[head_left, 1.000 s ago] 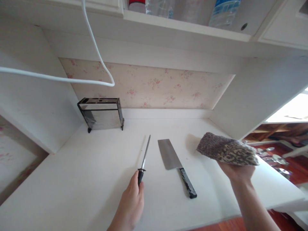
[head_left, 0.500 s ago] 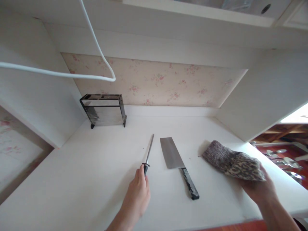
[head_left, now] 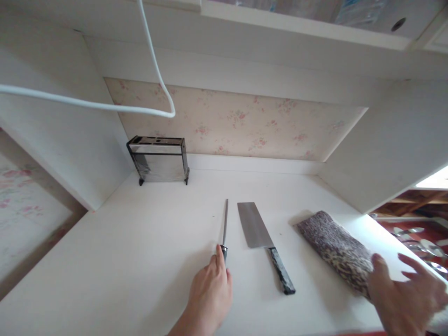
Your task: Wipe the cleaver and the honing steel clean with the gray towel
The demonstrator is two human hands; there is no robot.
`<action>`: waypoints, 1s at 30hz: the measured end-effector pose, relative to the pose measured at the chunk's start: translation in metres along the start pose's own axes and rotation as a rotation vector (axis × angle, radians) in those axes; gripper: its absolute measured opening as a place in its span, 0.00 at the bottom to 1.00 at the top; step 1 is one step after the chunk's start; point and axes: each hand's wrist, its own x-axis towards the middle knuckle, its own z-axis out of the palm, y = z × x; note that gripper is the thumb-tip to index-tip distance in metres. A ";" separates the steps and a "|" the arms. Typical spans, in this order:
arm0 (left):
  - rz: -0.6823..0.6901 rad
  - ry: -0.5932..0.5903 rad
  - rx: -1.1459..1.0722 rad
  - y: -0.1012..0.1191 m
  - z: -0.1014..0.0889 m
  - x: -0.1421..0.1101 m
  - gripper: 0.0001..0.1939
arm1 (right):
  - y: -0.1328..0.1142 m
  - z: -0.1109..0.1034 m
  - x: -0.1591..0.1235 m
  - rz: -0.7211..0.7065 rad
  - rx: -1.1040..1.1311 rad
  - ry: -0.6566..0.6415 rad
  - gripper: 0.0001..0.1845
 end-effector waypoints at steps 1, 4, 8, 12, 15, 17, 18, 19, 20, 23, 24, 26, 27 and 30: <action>-0.011 0.010 -0.007 0.001 -0.001 0.001 0.28 | -0.019 0.002 -0.003 -0.039 -0.005 -0.031 0.23; -0.026 0.023 -0.024 0.000 -0.004 0.002 0.29 | -0.072 0.018 -0.015 -0.198 0.123 -0.268 0.20; -0.031 0.000 -0.003 -0.007 -0.009 0.003 0.30 | -0.130 0.057 -0.036 -0.426 0.360 -0.586 0.15; 0.007 -0.071 -0.021 -0.012 -0.013 0.007 0.29 | -0.181 0.084 -0.056 -0.520 0.453 -0.902 0.13; 0.025 -0.139 -0.061 -0.011 -0.012 0.009 0.30 | -0.215 0.091 -0.066 -0.569 0.526 -1.041 0.13; 0.026 -0.170 -0.098 -0.012 -0.010 0.008 0.30 | -0.231 0.095 -0.070 -0.600 0.571 -1.087 0.13; 0.027 -0.176 -0.117 -0.014 -0.011 0.008 0.30 | -0.237 0.097 -0.072 -0.610 0.591 -1.102 0.13; 0.031 -0.172 -0.143 -0.019 -0.013 0.009 0.30 | -0.242 0.100 -0.073 -0.610 0.607 -1.117 0.13; 0.039 -0.159 -0.180 -0.027 -0.018 0.011 0.30 | -0.246 0.104 -0.073 -0.595 0.619 -1.136 0.13; 0.042 -0.035 -0.322 -0.067 -0.052 0.027 0.27 | -0.254 0.125 -0.073 -0.445 0.653 -1.254 0.15; 0.014 0.049 -0.336 -0.086 -0.070 0.036 0.26 | -0.257 0.135 -0.072 -0.365 0.676 -1.305 0.16; -0.086 0.252 -0.322 -0.128 -0.110 0.059 0.25 | -0.266 0.155 -0.071 -0.195 0.748 -1.387 0.16; -0.157 0.341 -0.337 -0.150 -0.131 0.072 0.25 | -0.273 0.166 -0.070 -0.126 0.796 -1.409 0.16; -0.318 0.655 -0.304 -0.209 -0.186 0.109 0.23 | -0.301 0.189 -0.068 -0.017 0.911 -1.453 0.15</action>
